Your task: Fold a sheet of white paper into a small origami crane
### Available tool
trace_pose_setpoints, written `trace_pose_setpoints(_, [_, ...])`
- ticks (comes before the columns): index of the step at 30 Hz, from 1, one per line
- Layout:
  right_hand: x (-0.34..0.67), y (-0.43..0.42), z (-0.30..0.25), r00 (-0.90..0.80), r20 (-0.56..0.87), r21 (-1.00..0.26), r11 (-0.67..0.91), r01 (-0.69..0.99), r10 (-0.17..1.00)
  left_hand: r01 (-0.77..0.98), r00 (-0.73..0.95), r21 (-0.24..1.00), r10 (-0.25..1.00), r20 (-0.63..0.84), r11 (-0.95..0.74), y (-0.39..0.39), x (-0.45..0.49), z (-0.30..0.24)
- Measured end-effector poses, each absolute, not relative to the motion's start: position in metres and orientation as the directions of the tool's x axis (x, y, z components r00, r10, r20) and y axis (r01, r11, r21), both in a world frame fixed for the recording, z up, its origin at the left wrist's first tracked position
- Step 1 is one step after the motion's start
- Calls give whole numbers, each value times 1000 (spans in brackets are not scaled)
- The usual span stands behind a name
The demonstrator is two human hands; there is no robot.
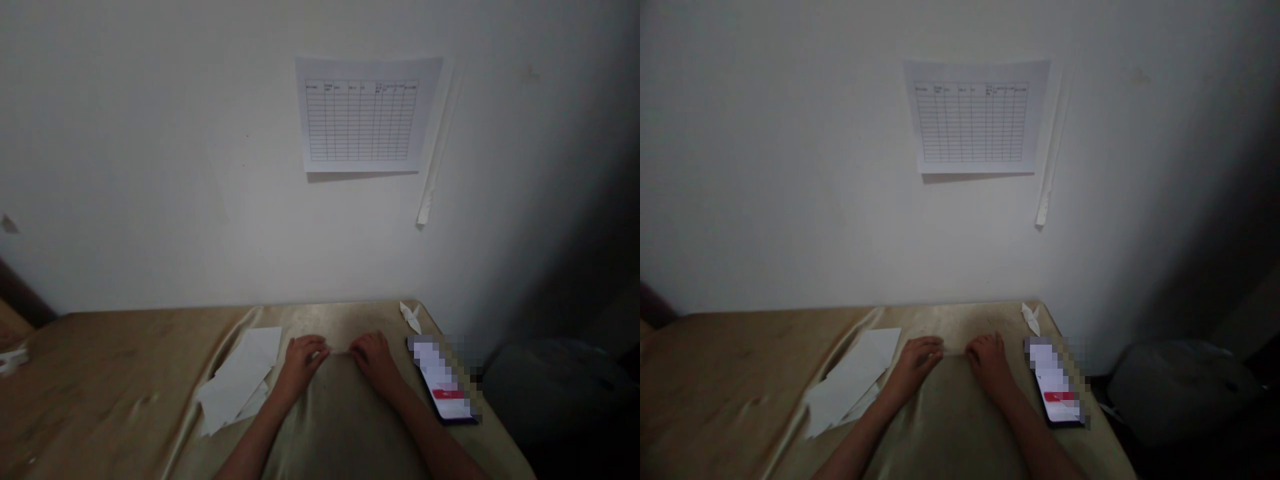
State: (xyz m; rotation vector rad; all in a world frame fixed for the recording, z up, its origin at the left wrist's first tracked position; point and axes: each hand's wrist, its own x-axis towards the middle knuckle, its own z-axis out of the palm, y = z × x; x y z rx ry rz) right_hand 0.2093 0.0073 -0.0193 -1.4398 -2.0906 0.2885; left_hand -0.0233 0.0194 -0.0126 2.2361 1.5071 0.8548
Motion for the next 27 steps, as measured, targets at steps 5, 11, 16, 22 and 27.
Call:
trace_pose_setpoints(5, [209,8,-21,-216,340,-544,379,749,915,666,196,601,882,430,-441,23,-27,-14])
trace_pose_setpoints(11, [209,7,-20,-148,283,-603,296,741,948,726,203,548,890,407,-416,26,-30,-16])
trace_pose_setpoints(16, [207,4,-17,-173,314,-562,329,759,934,814,244,451,920,306,-366,23,-29,-16])
trace_pose_setpoints(22, [207,6,-19,-224,293,-506,349,789,930,845,313,394,931,186,-363,18,-24,-16])
trace_pose_setpoints(27, [208,5,-20,-206,296,-485,333,809,933,850,358,374,928,106,-371,14,-22,-12])
